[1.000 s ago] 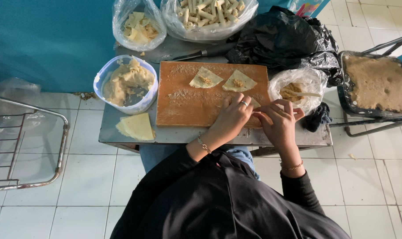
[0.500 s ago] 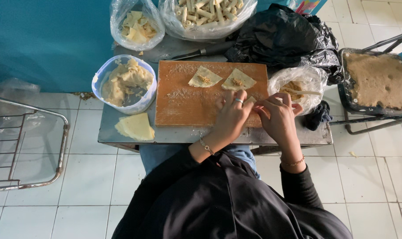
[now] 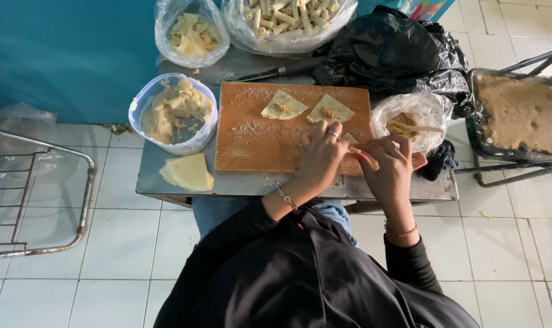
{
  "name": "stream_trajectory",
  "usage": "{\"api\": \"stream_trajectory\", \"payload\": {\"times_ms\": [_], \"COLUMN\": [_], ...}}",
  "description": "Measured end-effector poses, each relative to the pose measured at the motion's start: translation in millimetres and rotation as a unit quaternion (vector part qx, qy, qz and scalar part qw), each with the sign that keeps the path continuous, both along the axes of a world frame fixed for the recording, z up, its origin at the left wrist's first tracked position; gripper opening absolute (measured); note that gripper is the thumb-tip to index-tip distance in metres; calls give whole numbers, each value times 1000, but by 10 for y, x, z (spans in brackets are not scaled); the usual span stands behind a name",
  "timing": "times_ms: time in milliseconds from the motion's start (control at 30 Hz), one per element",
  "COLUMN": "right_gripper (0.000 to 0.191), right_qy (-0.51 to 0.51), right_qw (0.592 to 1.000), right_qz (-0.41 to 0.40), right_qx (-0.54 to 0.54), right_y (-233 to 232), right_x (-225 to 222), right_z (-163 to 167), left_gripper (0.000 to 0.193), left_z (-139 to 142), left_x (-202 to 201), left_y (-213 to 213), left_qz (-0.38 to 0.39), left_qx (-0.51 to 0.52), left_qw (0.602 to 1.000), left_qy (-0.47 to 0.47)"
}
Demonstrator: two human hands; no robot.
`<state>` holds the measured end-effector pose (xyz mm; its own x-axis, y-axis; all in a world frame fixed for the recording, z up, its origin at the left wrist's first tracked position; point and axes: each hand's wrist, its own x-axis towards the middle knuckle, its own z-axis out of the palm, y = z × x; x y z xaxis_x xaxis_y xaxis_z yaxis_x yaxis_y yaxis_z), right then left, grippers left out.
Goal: The person places filling onto triangular pastry wrappers on a wooden board, folds each wrapper over the filling and rolls it into a filled pastry, and places the finished pastries into a plastic bag beside the board. They repeat this folding cycle for successive wrappers throughout the clip.
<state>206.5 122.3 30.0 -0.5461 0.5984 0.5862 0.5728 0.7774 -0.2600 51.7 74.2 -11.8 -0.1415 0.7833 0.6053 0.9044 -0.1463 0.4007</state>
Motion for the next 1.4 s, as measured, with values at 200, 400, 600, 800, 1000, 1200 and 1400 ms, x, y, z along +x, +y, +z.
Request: {"api": "stream_trajectory", "payload": {"times_ms": [200,400,600,800,1000,1200,1400], "right_gripper": [20,17,16,23,18,18,19], "right_qy": [23,-3,-2,-47,-19,-10,-16], "right_qw": [1000,1000,1000,995,999,999,999], "right_qz": [7,6,0,-14,21,29,18], "right_qx": [14,19,24,86,40,25,28], "right_y": [-51,14,21,41,95,99,148], "right_x": [-31,-64,-96,-95,-54,-51,-70], "right_z": [-73,-65,-45,-55,-56,-39,-83], "left_gripper": [10,11,5,5,9,9,13], "left_z": [96,154,110,-14,-31,17,67], "left_x": [-52,-52,-9,34,-3,-54,-64], "left_y": [8,42,-52,-50,55,85,105], "left_qz": [0,14,20,62,31,3,1], "left_qx": [-21,-58,3,55,-6,-36,-44], "left_qw": [999,997,1000,993,998,999,997], "left_qy": [-48,-41,-5,83,51,2,-67]}}
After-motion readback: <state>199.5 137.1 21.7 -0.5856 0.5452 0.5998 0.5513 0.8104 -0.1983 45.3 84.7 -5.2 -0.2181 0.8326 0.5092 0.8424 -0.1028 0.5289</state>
